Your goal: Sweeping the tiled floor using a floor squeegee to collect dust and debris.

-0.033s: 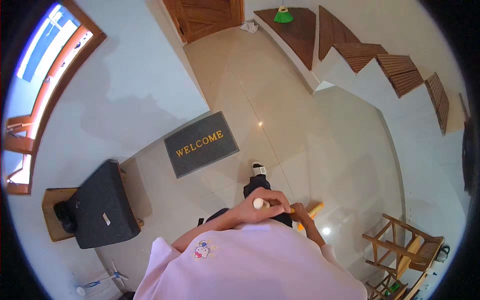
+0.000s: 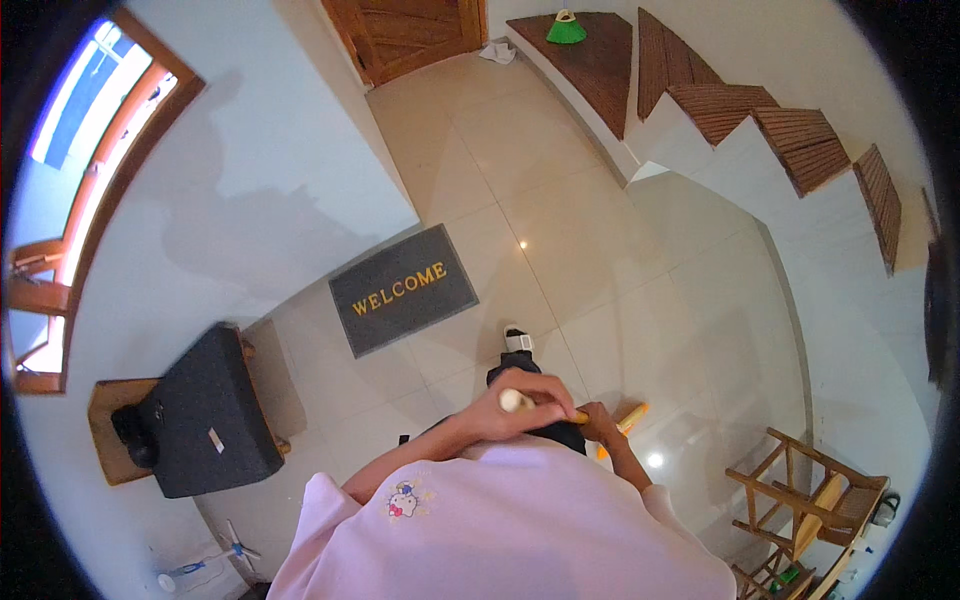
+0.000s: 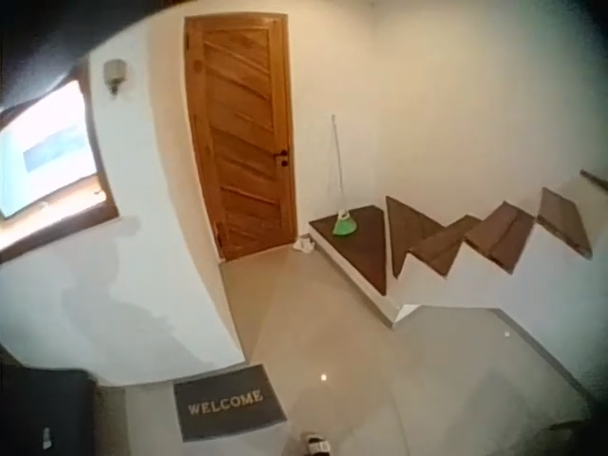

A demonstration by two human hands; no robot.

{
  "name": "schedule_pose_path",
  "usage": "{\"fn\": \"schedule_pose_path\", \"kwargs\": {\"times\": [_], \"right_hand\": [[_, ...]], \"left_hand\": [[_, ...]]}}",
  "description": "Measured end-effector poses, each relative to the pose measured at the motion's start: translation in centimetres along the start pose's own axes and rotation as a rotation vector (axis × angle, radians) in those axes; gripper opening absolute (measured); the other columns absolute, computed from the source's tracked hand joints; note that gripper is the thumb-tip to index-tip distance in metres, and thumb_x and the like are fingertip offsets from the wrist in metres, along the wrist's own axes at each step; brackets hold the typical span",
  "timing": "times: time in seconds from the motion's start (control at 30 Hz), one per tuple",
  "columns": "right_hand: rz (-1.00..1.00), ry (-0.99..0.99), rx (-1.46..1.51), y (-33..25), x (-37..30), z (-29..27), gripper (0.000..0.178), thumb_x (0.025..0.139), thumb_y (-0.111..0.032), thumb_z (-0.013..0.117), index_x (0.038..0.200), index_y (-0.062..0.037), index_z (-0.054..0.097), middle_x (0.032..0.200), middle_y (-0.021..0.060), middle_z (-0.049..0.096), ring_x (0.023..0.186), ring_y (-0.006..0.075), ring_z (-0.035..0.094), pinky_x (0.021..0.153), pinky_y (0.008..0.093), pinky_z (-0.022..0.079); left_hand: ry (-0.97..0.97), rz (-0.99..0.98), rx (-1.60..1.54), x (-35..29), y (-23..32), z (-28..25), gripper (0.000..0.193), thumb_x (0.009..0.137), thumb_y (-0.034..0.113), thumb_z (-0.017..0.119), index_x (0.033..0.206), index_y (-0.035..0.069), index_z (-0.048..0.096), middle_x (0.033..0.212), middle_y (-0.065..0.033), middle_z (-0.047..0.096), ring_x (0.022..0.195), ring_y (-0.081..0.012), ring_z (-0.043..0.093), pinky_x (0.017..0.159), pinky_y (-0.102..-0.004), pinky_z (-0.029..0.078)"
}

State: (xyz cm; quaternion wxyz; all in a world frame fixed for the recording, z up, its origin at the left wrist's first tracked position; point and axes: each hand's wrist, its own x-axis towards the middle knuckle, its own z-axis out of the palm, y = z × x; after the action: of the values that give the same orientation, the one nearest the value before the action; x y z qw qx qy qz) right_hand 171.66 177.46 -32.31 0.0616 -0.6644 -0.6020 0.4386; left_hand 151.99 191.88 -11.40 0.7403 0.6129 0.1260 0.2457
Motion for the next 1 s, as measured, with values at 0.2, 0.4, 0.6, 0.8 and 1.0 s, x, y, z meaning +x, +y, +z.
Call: {"fn": "schedule_pose_path", "kwargs": {"times": [0.2,0.4,0.6,0.8,1.0], "right_hand": [[-0.231,0.069,-0.174,-3.4,12.2,-8.5,0.018,0.056,-0.022,0.058,0.069,-0.0093,0.056,0.070,0.0116,0.055,0.066,0.0315,0.051,0.062,0.0400,0.042],[-0.688,0.475,0.056,-9.8,24.4,-16.4,0.014,0.054,-0.013,0.058,0.057,-0.0052,0.047,0.057,0.0109,0.049,0.061,0.0284,0.051,0.053,0.0357,0.039],[-0.587,0.410,-0.059,-15.1,27.7,-20.0,0.017,0.052,-0.015,0.062,0.064,-0.0069,0.054,0.065,0.0102,0.053,0.066,0.0285,0.051,0.061,0.0384,0.042],[-0.470,0.159,-0.181,-13.9,20.3,-13.4,0.017,0.056,-0.021,0.059,0.061,-0.0060,0.054,0.062,0.0154,0.051,0.064,0.0326,0.051,0.062,0.0396,0.041],[-0.409,-0.349,-0.092,-11.5,17.3,-8.9,0.025,0.060,-0.027,0.058,0.068,-0.0036,0.055,0.071,0.0182,0.054,0.068,0.0337,0.051,0.061,0.0410,0.041]], "left_hand": [[0.182,0.051,-0.021,7.1,6.6,-6.3,0.009,0.070,0.004,0.050,0.074,0.002,0.057,0.062,-0.0050,0.053,0.050,-0.0081,0.043,0.055,-0.0232,0.035],[0.318,0.337,0.366,9.2,9.6,-8.5,0.014,0.063,-0.002,0.049,0.071,0.004,0.059,0.048,-0.0020,0.050,0.041,-0.0124,0.040,0.059,-0.0287,0.036],[0.457,0.518,0.381,8.3,12.0,-11.9,0.009,0.068,0.014,0.052,0.066,0.006,0.056,0.044,0.0009,0.045,0.035,-0.0088,0.035,0.057,-0.0296,0.035],[0.616,0.474,0.019,4.0,11.8,-13.5,0.015,0.071,0.019,0.051,0.064,0.005,0.052,0.043,0.0022,0.042,0.033,-0.0066,0.033,0.053,-0.0276,0.034],[0.547,0.085,-0.030,4.1,9.6,-9.8,0.009,0.064,-0.003,0.049,0.071,-0.001,0.055,0.056,-0.0048,0.050,0.041,-0.0091,0.038,0.045,-0.0192,0.031]]}}
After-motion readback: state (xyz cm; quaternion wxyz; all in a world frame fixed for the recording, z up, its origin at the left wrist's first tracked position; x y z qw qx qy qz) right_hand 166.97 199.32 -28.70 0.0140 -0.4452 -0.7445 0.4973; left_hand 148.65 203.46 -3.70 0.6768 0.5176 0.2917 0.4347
